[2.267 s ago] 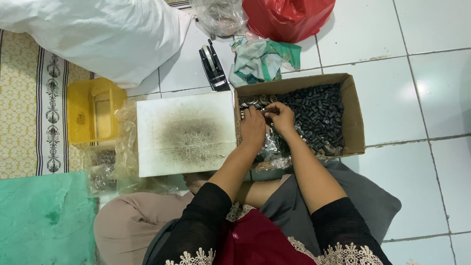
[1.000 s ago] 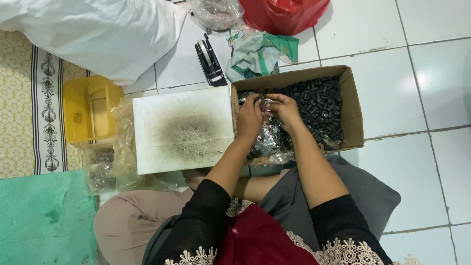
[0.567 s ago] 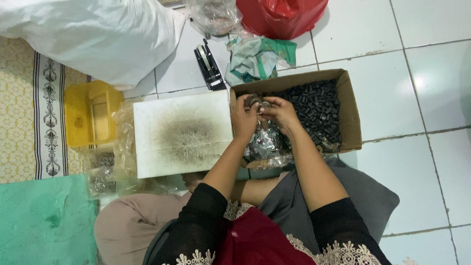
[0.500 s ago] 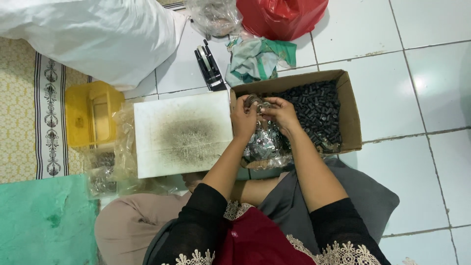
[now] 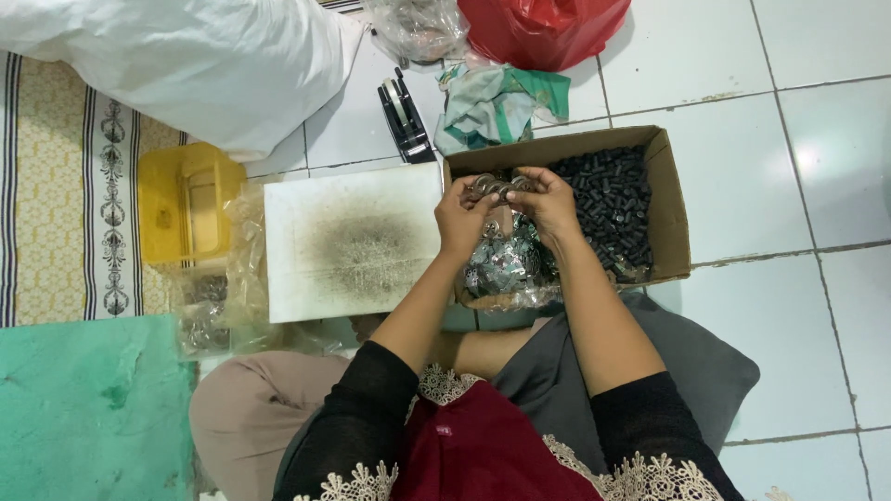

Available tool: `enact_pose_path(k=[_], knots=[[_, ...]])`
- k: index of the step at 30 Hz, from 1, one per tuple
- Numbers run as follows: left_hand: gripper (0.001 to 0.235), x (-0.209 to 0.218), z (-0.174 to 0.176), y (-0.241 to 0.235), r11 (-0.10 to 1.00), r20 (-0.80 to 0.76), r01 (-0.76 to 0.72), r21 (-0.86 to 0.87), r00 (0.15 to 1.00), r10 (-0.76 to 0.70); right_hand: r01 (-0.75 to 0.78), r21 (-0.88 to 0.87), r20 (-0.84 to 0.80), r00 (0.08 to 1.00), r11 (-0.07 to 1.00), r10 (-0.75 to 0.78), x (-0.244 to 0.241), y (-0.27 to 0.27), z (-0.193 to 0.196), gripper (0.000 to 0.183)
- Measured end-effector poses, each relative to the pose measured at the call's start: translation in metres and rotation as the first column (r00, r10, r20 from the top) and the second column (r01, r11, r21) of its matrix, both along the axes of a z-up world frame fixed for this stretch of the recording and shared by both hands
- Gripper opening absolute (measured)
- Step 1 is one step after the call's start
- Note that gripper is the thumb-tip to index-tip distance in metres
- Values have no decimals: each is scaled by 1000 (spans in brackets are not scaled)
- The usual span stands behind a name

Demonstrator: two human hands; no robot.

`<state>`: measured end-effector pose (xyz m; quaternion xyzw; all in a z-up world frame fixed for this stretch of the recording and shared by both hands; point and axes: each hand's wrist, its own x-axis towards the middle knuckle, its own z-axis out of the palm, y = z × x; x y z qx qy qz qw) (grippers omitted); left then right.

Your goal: The person sorts circular metal components from a large box, places them into a clear plastic bag, and then folds the bag closed.

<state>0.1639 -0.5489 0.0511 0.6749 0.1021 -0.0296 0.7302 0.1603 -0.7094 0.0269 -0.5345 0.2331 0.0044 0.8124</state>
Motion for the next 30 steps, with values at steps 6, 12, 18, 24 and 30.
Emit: enact_pose_path(k=[6, 12, 18, 24, 30], knots=[[41, -14, 12, 38, 1000, -33, -2, -31, 999, 1, -102, -28, 53, 993, 994, 103, -9, 14, 18, 57], [36, -50, 48, 86, 998, -97, 51, -22, 994, -53, -247, -123, 58, 965, 961, 255, -34, 70, 55, 55], [45, -73, 19, 174, 988, -188, -1, 152, 982, 30, -377, -123, 73, 919, 918, 387, -45, 133, 43, 55], [32, -82, 41, 215, 942, -133, -35, 333, 988, 83, -496, -174, 42, 859, 850, 510, -50, 187, 75, 40], [42, -78, 26, 228, 895, -61, -114, 431, 986, 155, -458, -344, 59, 861, 820, 506, -30, 209, 45, 39]])
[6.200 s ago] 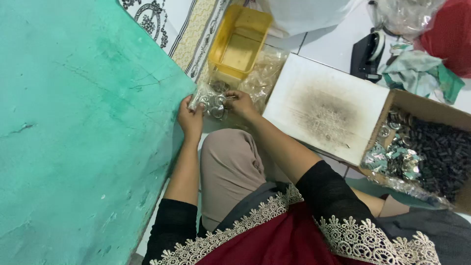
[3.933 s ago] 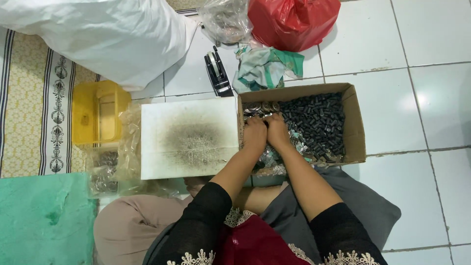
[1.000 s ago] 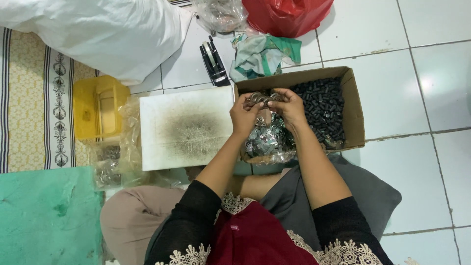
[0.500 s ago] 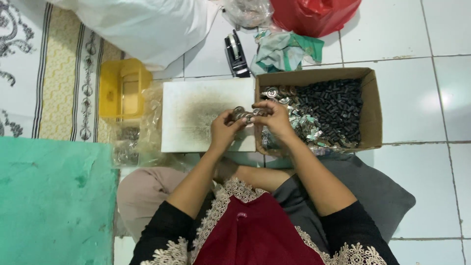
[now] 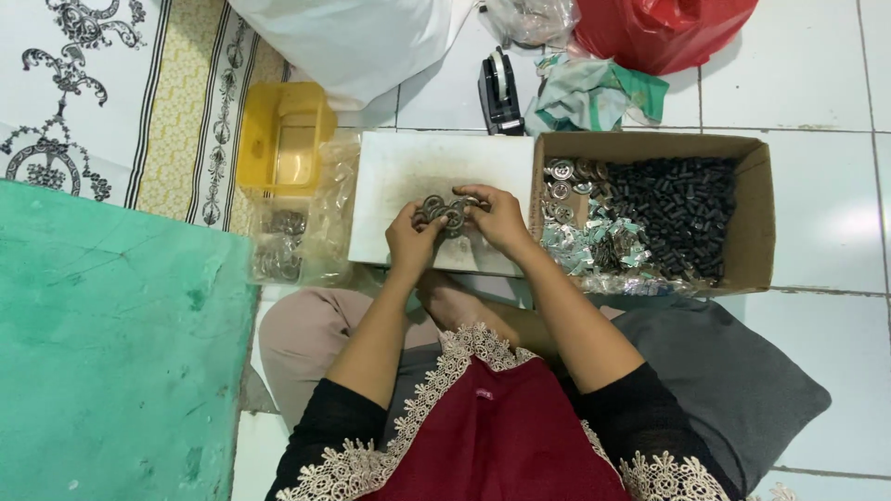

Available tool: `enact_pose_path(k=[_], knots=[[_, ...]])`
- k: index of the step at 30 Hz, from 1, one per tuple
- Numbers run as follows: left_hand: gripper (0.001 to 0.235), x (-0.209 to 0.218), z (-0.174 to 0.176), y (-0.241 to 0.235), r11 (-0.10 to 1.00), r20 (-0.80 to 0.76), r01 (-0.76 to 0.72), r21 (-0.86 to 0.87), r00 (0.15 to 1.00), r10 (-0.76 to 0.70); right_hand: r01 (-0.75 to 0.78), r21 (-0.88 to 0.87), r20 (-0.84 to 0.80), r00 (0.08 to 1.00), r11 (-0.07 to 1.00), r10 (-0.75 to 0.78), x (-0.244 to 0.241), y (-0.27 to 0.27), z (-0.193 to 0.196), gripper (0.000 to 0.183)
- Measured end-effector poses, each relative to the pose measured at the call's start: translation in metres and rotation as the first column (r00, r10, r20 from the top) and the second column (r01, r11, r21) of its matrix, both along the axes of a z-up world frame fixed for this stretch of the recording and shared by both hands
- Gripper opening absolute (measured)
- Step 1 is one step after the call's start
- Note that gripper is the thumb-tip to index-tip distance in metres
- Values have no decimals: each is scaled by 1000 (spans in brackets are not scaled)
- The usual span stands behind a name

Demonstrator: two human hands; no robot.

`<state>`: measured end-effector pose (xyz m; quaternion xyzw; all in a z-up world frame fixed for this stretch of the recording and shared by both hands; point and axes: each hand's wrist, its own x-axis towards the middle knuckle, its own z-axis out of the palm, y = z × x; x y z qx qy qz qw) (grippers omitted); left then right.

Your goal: The person sorts circular metal components from a large box, places them into a clear plastic bag, and then folds the bag closed.

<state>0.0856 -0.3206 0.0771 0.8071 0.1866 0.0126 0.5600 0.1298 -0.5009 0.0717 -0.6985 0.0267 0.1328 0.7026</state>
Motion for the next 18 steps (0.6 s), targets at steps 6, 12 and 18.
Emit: enact_pose_path(k=[6, 12, 18], knots=[[42, 8, 9, -2, 997, 141, 27, 77, 989, -38, 28, -312, 219, 975, 950, 43, 14, 5, -16, 32], [26, 20, -12, 9, 795, 318, 78, 602, 890, -328, 63, -460, 402, 904, 886, 144, 7, 1, -33, 31], [37, 22, -1, 7, 781, 289, 56, 623, 911, -296, 144, -359, 539, 839, 922, 78, -13, 4, -16, 43]])
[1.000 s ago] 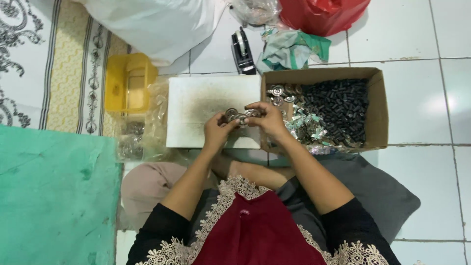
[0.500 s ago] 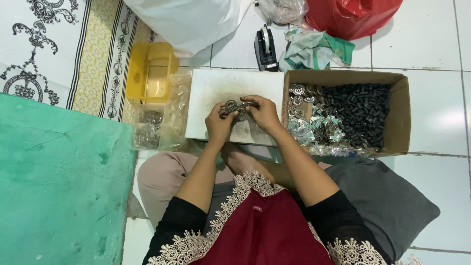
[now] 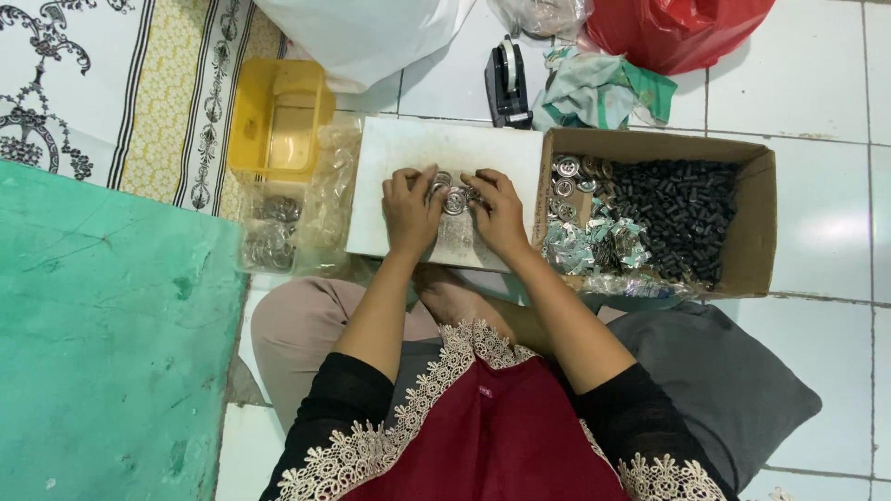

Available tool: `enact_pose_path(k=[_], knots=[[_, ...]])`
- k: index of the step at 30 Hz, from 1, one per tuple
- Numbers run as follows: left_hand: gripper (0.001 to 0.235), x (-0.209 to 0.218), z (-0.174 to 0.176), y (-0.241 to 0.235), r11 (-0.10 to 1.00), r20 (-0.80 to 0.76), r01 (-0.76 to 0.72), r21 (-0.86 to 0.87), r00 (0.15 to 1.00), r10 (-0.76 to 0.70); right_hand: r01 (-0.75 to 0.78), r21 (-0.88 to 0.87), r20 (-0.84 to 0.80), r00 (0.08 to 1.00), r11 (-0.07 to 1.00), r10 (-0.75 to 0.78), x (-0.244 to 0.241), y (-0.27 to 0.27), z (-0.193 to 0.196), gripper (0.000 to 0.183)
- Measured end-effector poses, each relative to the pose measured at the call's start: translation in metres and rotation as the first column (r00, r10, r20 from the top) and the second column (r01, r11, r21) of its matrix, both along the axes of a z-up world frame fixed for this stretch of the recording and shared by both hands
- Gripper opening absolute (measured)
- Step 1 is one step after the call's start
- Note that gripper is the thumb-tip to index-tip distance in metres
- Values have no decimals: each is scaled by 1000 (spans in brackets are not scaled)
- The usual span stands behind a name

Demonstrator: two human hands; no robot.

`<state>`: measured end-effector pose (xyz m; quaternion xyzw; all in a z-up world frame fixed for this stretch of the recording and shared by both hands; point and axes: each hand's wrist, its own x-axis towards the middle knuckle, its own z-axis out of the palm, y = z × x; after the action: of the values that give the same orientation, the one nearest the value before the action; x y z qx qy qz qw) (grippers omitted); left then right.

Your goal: The person sorts circular metal components from a large box, places them into a clear plastic bag, and then folds the bag closed.

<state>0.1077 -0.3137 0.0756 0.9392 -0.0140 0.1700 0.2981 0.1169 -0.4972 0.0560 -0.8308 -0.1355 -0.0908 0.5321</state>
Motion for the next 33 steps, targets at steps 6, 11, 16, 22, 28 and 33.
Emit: enact_pose_path(k=[6, 11, 16, 22, 28, 33], knots=[[32, 0, -5, 6, 999, 193, 39, -38, 981, -31, -14, 62, 101, 995, 998, 7, -22, -6, 26, 45], [24, -1, 20, -8, 988, 286, 146, -39, 949, -129, -62, -86, 137, 988, 994, 74, -25, -55, 27, 49], [21, 7, 25, -50, 959, 336, 284, -15, 904, -262, 29, -191, 211, 977, 981, 12, -7, -139, 23, 47], [17, 29, -12, -138, 875, 377, 462, 146, 792, -481, 378, -200, 94, 926, 904, -366, 27, -218, -53, 34], [9, 26, -41, -221, 735, 31, 393, 552, 872, -489, 201, -463, -175, 934, 863, -311, 31, -203, -104, 27], [32, -3, 32, -246, 529, -377, 387, 756, 917, -132, 36, -592, -325, 904, 805, -279, 24, -183, -84, 35]])
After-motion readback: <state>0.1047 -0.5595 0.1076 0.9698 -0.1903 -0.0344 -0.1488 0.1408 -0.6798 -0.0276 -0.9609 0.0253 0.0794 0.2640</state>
